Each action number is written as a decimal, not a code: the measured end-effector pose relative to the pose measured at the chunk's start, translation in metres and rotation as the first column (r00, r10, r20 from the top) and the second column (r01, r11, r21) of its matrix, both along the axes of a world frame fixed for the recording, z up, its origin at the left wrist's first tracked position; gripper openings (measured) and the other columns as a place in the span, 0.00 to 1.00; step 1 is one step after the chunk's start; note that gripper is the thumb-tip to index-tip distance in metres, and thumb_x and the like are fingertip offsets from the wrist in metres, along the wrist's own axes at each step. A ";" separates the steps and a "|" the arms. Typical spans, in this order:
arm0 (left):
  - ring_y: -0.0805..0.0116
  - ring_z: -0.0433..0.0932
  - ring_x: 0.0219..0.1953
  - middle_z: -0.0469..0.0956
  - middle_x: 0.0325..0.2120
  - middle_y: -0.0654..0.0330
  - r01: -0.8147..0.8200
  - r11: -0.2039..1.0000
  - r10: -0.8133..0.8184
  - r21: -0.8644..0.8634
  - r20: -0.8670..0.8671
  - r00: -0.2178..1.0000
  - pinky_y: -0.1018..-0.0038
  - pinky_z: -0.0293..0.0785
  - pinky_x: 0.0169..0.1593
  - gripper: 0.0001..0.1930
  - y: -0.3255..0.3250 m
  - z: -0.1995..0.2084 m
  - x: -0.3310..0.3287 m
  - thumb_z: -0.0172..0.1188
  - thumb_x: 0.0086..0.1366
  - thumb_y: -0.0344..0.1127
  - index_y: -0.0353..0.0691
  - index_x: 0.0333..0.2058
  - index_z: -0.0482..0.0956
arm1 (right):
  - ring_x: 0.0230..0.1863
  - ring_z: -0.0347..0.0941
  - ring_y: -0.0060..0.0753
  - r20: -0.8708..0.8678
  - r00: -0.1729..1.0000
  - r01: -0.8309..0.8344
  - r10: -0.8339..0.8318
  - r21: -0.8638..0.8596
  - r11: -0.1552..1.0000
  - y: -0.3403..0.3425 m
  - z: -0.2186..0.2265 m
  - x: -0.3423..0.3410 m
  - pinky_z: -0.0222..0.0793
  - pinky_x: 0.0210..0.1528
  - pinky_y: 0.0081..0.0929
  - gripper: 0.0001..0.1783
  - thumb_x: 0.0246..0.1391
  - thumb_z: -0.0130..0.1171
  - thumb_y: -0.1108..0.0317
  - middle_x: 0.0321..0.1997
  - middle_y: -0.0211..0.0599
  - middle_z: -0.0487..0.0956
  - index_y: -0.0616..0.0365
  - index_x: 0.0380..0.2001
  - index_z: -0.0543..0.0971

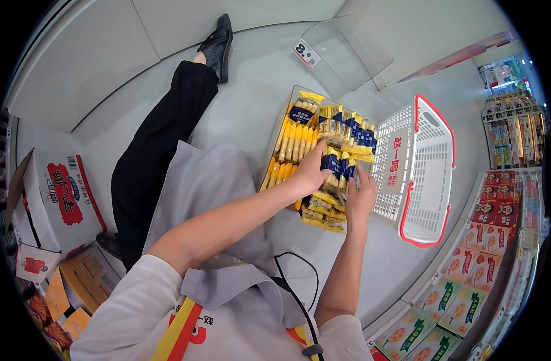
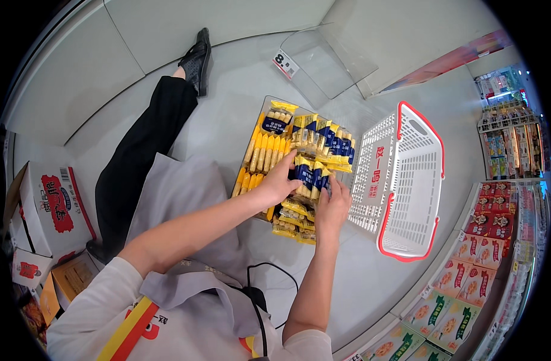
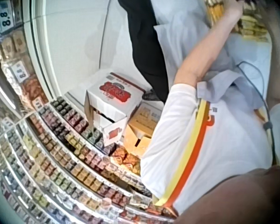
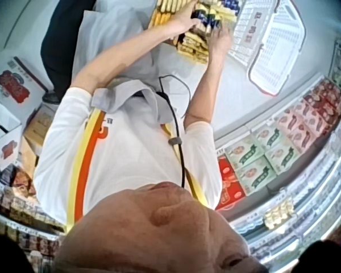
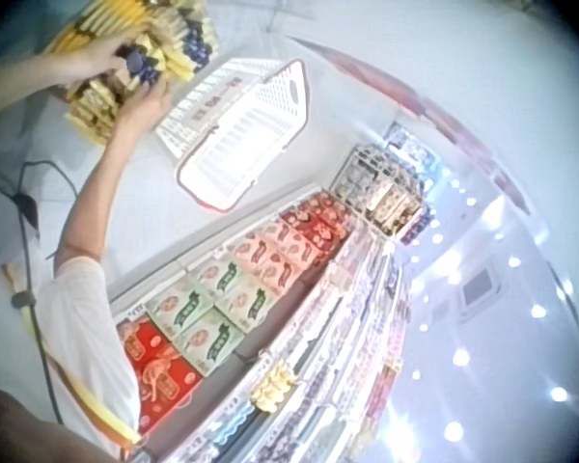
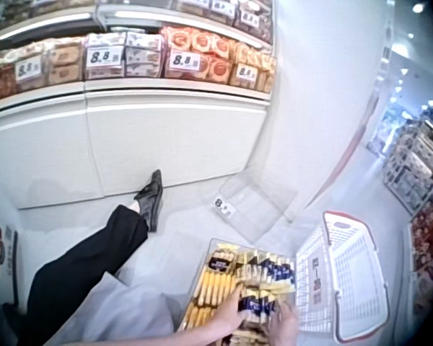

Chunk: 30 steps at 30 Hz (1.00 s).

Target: The person sits on the floor and transfers packaged snack sticks from a shopping basket into a clear plastic tray. They arrange the items neatly in rows and then place the filled tray back onto a refrigerated shelf.

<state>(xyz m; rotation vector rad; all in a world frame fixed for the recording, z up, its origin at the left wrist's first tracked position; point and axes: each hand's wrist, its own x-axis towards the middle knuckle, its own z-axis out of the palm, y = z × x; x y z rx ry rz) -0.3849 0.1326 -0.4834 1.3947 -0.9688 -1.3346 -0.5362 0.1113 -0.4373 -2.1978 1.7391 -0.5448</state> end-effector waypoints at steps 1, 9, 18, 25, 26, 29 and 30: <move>0.51 0.67 0.56 0.66 0.52 0.44 0.015 0.999 -0.012 -0.034 0.084 0.996 0.66 0.64 0.58 0.40 -0.001 -0.002 0.000 0.59 0.58 0.26 0.34 0.65 0.47 | 0.48 0.71 0.50 0.042 0.999 0.022 -0.025 0.061 0.998 0.001 0.003 0.000 0.66 0.51 0.38 0.21 0.54 0.55 0.72 0.47 0.52 0.75 0.61 0.53 0.74; 0.44 0.67 0.51 0.62 0.49 0.41 -0.008 1.000 0.008 -0.002 0.191 0.982 0.64 0.64 0.57 0.40 -0.002 0.021 -0.013 0.60 0.56 0.25 0.36 0.65 0.48 | 0.50 0.68 0.52 0.006 1.000 0.018 -0.019 0.094 0.995 -0.004 0.001 0.005 0.63 0.53 0.41 0.26 0.55 0.57 0.68 0.49 0.50 0.73 0.60 0.57 0.69; 0.46 0.66 0.50 0.60 0.47 0.43 -0.045 0.997 0.062 -0.068 0.273 0.960 0.63 0.64 0.56 0.30 0.008 0.022 0.012 0.51 0.58 0.27 0.37 0.60 0.56 | 0.53 0.64 0.48 -0.010 1.000 -0.009 0.009 -0.017 1.000 0.001 -0.007 0.012 0.62 0.56 0.39 0.35 0.46 0.64 0.71 0.52 0.47 0.68 0.51 0.60 0.67; 0.45 0.65 0.52 0.62 0.49 0.42 -0.141 0.989 0.145 -0.033 0.208 0.967 0.62 0.62 0.57 0.27 0.016 0.009 0.009 0.56 0.61 0.31 0.31 0.57 0.58 | 0.44 0.70 0.44 -0.033 0.999 0.028 -0.024 0.142 0.990 -0.011 0.008 0.030 0.67 0.49 0.34 0.37 0.38 0.68 0.76 0.43 0.43 0.68 0.54 0.57 0.71; 0.45 0.65 0.53 0.62 0.49 0.42 -0.200 0.979 0.202 -0.033 0.106 0.974 0.62 0.61 0.58 0.28 0.012 0.007 0.003 0.57 0.60 0.30 0.31 0.57 0.58 | 0.43 0.70 0.44 -0.029 0.998 0.055 -0.051 0.181 0.982 -0.013 0.013 0.029 0.68 0.49 0.33 0.37 0.39 0.67 0.76 0.42 0.44 0.68 0.55 0.57 0.71; 0.44 0.68 0.50 0.65 0.48 0.43 -0.217 0.972 0.229 -0.092 0.158 0.961 0.60 0.66 0.53 0.24 0.007 0.009 -0.007 0.59 0.58 0.29 0.32 0.52 0.61 | 0.43 0.71 0.43 -0.064 0.998 0.015 -0.005 0.154 0.988 -0.010 0.014 0.029 0.69 0.47 0.33 0.36 0.41 0.65 0.76 0.42 0.44 0.69 0.56 0.58 0.69; 0.45 0.69 0.49 0.66 0.47 0.44 -0.161 0.983 0.179 -0.093 0.240 0.954 0.59 0.68 0.51 0.24 0.007 0.013 -0.006 0.59 0.58 0.29 0.32 0.51 0.61 | 0.43 0.71 0.42 -0.089 0.995 -0.041 0.052 0.122 0.992 -0.010 0.005 0.027 0.69 0.47 0.33 0.36 0.42 0.65 0.76 0.43 0.43 0.69 0.55 0.58 0.69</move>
